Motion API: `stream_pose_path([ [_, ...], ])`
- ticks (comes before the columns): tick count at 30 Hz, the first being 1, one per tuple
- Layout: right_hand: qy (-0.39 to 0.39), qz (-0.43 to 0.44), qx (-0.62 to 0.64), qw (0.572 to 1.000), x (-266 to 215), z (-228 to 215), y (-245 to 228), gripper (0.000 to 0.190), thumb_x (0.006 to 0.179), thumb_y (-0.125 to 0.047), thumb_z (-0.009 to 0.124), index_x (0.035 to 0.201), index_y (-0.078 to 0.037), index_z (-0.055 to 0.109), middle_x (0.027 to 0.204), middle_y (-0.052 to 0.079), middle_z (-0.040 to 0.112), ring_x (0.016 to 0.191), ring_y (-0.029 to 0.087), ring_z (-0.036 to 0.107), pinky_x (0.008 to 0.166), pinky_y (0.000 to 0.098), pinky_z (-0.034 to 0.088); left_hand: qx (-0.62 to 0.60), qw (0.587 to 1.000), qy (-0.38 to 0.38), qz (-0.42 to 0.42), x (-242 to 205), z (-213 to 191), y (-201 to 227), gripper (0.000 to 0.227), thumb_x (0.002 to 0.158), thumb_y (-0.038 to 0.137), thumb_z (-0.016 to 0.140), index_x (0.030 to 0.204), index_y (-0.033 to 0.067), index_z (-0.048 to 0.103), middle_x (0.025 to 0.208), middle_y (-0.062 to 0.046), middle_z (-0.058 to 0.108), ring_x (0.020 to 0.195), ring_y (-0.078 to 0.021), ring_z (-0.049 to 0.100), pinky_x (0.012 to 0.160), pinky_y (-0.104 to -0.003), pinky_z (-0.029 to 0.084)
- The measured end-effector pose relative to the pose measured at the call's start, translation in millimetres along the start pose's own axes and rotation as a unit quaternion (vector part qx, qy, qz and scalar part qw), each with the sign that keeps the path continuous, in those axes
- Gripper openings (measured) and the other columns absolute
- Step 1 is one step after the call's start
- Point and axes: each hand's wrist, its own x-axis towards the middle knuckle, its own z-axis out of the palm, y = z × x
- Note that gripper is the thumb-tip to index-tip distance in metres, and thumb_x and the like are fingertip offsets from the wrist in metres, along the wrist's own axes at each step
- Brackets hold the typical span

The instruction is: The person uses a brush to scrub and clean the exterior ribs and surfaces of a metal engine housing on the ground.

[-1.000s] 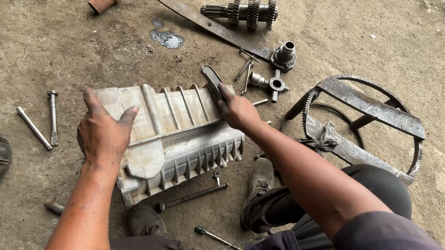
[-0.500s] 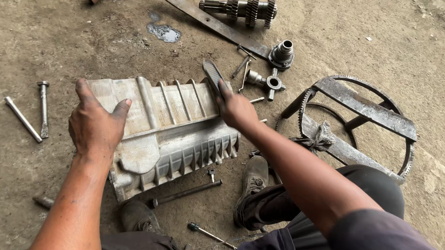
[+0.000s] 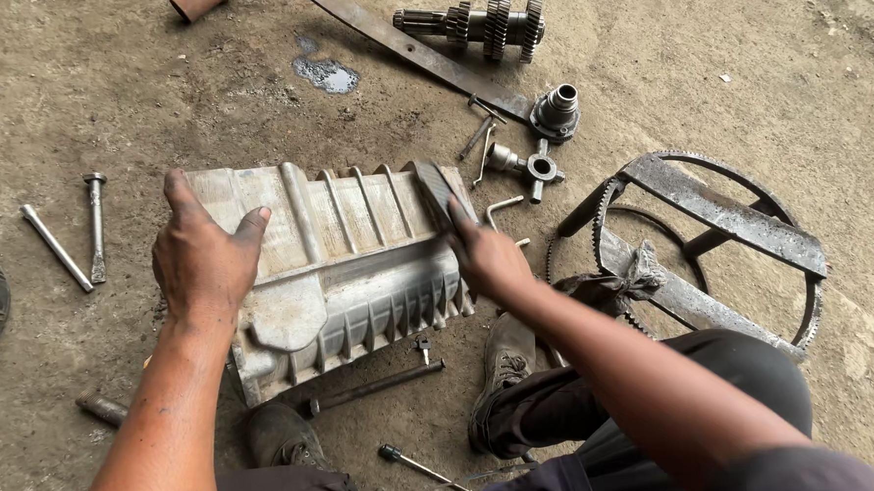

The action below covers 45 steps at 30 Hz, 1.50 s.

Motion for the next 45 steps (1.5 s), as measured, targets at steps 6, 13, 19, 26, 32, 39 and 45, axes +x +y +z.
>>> stream_pose_path([
  [6, 0.094, -0.046, -0.036, 0.994, 73, -15, -45, 0.058, 0.105, -0.038, 0.044, 0.159, -0.024, 0.030, 0.105, 0.024, 0.071, 0.091, 0.040, 0.070, 0.080, 0.0522, 0.055, 0.013, 0.992, 0.083, 0.095, -1, 12, -15, 0.097, 0.091, 0.030, 0.086, 0.150, -0.0155, 0.024, 0.100, -0.033, 0.070, 0.089, -0.0428, 0.073, 0.083, -0.045, 0.058],
  [13, 0.013, -0.064, -0.036, 0.997, -72, -4, 18, 0.065, 0.105, -0.044, 0.043, 0.164, -0.031, 0.017, 0.092, 0.025, 0.071, 0.078, 0.034, 0.070, 0.073, 0.0497, 0.055, 0.000, 0.998, 0.031, 0.047, 17, 11, -12, 0.094, 0.093, 0.029, 0.083, 0.152, -0.0131, 0.024, 0.097, -0.030, 0.071, 0.089, -0.0412, 0.074, 0.084, -0.045, 0.058],
  [19, 0.007, 0.000, -0.057, 0.998, 35, -8, -17, 0.063, 0.105, -0.042, 0.039, 0.163, -0.029, 0.017, 0.092, 0.022, 0.070, 0.080, 0.035, 0.071, 0.072, 0.0500, 0.058, -0.002, 1.000, -0.003, 0.004, 11, 9, -12, 0.094, 0.094, 0.029, 0.080, 0.155, -0.0104, 0.020, 0.091, -0.026, 0.072, 0.082, -0.0387, 0.075, 0.081, -0.045, 0.059],
  [26, 0.004, 0.022, -0.030, 0.999, 54, -8, -29, 0.060, 0.106, -0.043, 0.036, 0.162, -0.029, 0.018, 0.084, 0.017, 0.066, 0.070, 0.028, 0.066, 0.063, 0.0457, 0.058, -0.007, 0.995, 0.055, 0.078, 20, 20, -26, 0.095, 0.092, 0.027, 0.084, 0.152, -0.0143, 0.022, 0.098, -0.029, 0.071, 0.085, -0.0391, 0.074, 0.081, -0.044, 0.059],
  [32, 0.051, -0.163, -0.061, 0.983, -54, -8, 39, 0.062, 0.107, -0.039, 0.044, 0.164, -0.025, 0.024, 0.079, 0.022, 0.069, 0.068, 0.033, 0.068, 0.061, 0.0483, 0.054, -0.004, 0.999, 0.021, 0.039, 22, 11, -11, 0.093, 0.093, 0.026, 0.082, 0.151, -0.0149, 0.022, 0.092, -0.029, 0.071, 0.081, -0.0391, 0.074, 0.078, -0.044, 0.060],
  [39, 0.063, -0.055, -0.089, 0.993, 90, -22, -33, 0.059, 0.106, -0.044, 0.042, 0.160, -0.029, 0.025, 0.098, 0.023, 0.069, 0.087, 0.038, 0.069, 0.079, 0.0520, 0.056, -0.022, 0.995, 0.053, 0.078, 17, 17, -19, 0.094, 0.092, 0.023, 0.083, 0.150, -0.0166, 0.021, 0.099, -0.030, 0.069, 0.083, -0.0389, 0.074, 0.077, -0.043, 0.061],
  [45, -0.021, 0.016, -0.043, 0.999, 29, -8, -2, 0.064, 0.106, -0.044, 0.038, 0.163, -0.032, 0.012, 0.095, 0.027, 0.069, 0.084, 0.039, 0.072, 0.078, 0.0527, 0.058, -0.031, 0.998, 0.028, 0.054, 23, 19, -21, 0.092, 0.094, 0.024, 0.081, 0.151, -0.0149, 0.020, 0.087, -0.024, 0.070, 0.072, -0.0344, 0.074, 0.070, -0.040, 0.061],
])
